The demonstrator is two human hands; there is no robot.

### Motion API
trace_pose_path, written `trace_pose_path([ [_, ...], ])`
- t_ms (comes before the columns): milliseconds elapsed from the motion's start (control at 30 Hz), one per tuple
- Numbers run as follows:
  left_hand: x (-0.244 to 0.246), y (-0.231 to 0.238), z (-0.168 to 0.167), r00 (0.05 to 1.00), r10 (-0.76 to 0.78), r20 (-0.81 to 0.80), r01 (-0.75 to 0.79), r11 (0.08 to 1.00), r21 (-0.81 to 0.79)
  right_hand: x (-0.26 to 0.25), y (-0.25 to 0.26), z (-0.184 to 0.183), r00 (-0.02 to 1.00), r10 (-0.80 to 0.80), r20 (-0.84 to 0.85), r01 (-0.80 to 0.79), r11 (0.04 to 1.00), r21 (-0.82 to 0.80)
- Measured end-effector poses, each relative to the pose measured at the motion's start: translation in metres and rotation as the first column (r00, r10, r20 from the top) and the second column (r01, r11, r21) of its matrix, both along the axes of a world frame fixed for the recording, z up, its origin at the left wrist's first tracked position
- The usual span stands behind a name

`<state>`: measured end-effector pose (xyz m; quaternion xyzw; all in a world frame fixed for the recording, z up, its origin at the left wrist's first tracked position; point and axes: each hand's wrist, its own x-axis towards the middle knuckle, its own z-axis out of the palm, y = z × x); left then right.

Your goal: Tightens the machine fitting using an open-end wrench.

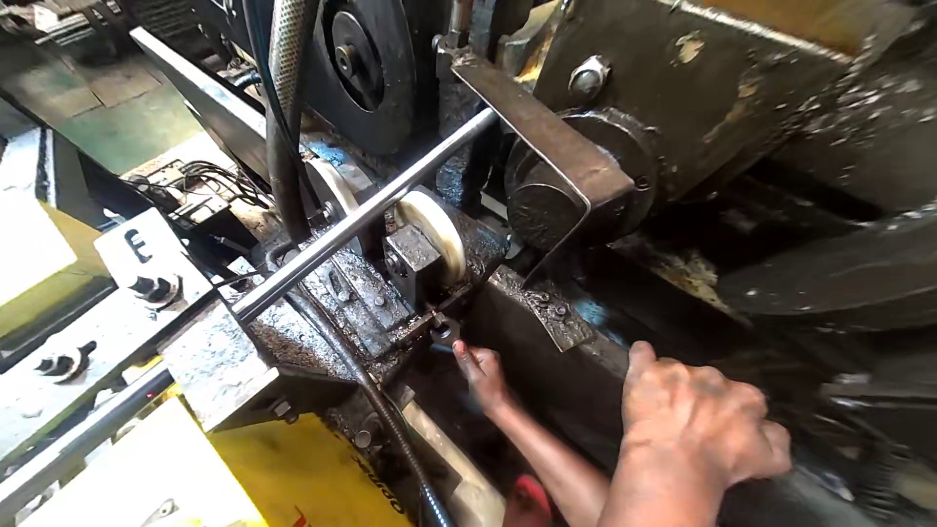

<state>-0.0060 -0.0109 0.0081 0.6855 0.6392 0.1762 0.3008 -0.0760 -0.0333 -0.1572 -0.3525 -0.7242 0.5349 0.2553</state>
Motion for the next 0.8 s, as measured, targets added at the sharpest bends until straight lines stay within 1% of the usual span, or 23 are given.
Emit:
trace_pose_path([
  [100, 0.001, 0.002, -0.001, 1.000, -0.003, -0.002, 0.003, 1.000, 0.004, -0.001, 0.005, -0.006, 1.000, -0.022, 0.011, 0.023, 0.999, -0.036],
  [200, 0.001, 0.004, 0.000, 1.000, -0.003, 0.005, 0.003, 1.000, 0.015, -0.005, 0.010, -0.011, 1.000, -0.019, 0.003, 0.018, 1.000, 0.011],
  [300, 0.001, 0.005, 0.001, 1.000, -0.018, 0.008, 0.018, 1.000, 0.012, -0.011, 0.009, -0.017, 0.998, -0.040, -0.056, 0.041, 0.999, 0.017],
  [367, 0.002, 0.006, 0.000, 1.000, -0.021, 0.012, 0.020, 1.000, 0.023, -0.018, 0.006, -0.023, 0.990, -0.073, -0.120, 0.072, 0.997, -0.008],
  [433, 0.002, 0.007, -0.001, 1.000, -0.028, 0.013, 0.027, 0.999, 0.034, -0.023, 0.002, -0.027, 0.975, -0.098, -0.200, 0.082, 0.993, -0.091],
  [500, 0.003, 0.010, -0.004, 0.999, -0.038, 0.002, 0.038, 0.998, 0.049, -0.023, 0.000, -0.024, 0.962, -0.113, -0.247, 0.061, 0.976, -0.209],
  [567, 0.006, 0.015, -0.007, 0.998, -0.046, -0.030, 0.048, 0.997, 0.060, -0.019, -0.005, -0.012, 0.959, -0.144, -0.243, 0.049, 0.932, -0.360],
  [633, 0.004, 0.016, -0.004, 0.999, -0.033, -0.013, 0.034, 0.998, 0.051, -0.019, -0.010, -0.001, 0.959, -0.159, -0.235, 0.030, 0.880, -0.474],
  [700, 0.001, 0.014, 0.003, 0.999, -0.030, 0.034, 0.029, 0.999, 0.032, -0.019, -0.014, 0.004, 0.958, -0.178, -0.226, 0.031, 0.844, -0.535],
  [800, -0.001, 0.014, 0.004, 0.999, -0.034, 0.037, 0.032, 0.999, 0.036, -0.023, -0.020, 0.008, 0.958, -0.194, -0.210, 0.033, 0.804, -0.594],
])
